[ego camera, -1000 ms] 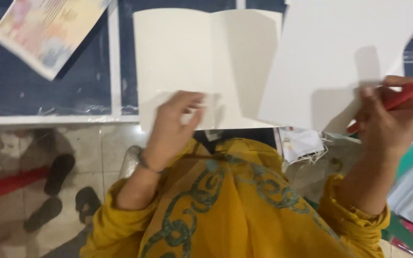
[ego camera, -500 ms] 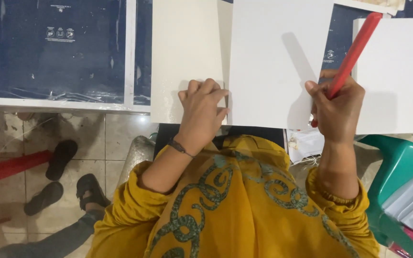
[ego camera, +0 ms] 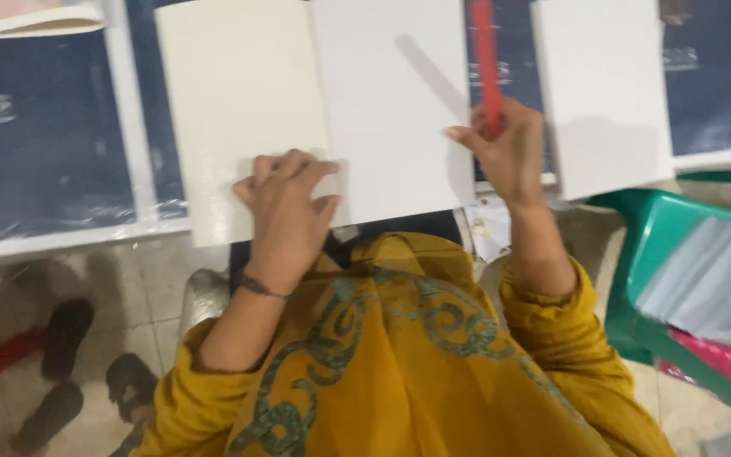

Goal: The person repeatedly picks up a stack of loose pages, aligns them, and inserts them into a book cover. They then press along the spine with a red tool to secure the pages. This process is repeated multiple times with different sets of pages and covers on a blue tabletop.

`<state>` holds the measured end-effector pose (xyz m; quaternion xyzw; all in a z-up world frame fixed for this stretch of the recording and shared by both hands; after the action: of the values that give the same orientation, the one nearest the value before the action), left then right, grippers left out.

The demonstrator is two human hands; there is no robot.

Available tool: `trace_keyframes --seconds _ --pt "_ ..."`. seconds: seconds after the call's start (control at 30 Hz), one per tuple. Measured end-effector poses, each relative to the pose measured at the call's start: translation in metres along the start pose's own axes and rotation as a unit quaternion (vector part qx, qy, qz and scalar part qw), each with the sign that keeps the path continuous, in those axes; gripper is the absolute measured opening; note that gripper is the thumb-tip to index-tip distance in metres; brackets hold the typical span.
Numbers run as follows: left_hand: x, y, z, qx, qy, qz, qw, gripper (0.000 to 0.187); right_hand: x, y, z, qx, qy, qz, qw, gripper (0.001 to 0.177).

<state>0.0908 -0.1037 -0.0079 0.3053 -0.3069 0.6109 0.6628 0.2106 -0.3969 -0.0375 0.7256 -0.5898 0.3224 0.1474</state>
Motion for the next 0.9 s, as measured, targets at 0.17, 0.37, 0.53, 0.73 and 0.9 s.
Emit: trace_keyframes --seconds 0.17,0.37,0.53,0.73,0.9 --pt "0.006 -0.003 0.007 0.025 -0.022 -0.014 0.999 0.029 -0.003 0.000 0.004 -0.114 0.007 -0.002 0.993 0.031" --pt "0.002 0.021 0.018 -0.046 0.043 -0.026 0.998 0.027 -0.010 -0.002 0.003 -0.133 0.061 -0.017 0.989 0.032" --pt "-0.018 0.079 -0.010 0.010 0.355 -0.139 0.925 0.031 -0.010 -0.002 0.008 -0.125 0.059 -0.026 0.990 0.031" --pt "-0.036 0.102 -0.079 0.058 0.655 0.031 0.753 0.026 -0.011 -0.003 0.004 -0.122 0.049 -0.023 0.991 0.030" --pt "-0.016 0.033 -0.040 -0.033 0.582 0.112 0.805 0.053 -0.022 -0.005 -0.007 -0.112 0.057 -0.024 0.992 0.029"
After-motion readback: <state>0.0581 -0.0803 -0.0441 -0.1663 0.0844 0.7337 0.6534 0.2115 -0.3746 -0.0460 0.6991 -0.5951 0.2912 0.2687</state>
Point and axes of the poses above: each hand's wrist, its own y-axis away from the middle knuckle, its own x-axis out of the back of the hand, z = x × y, the point moved 4 cm from there along -y, towards the middle knuckle, and after that the axes turned 5 degrees about -z, right-handed, at the moved point
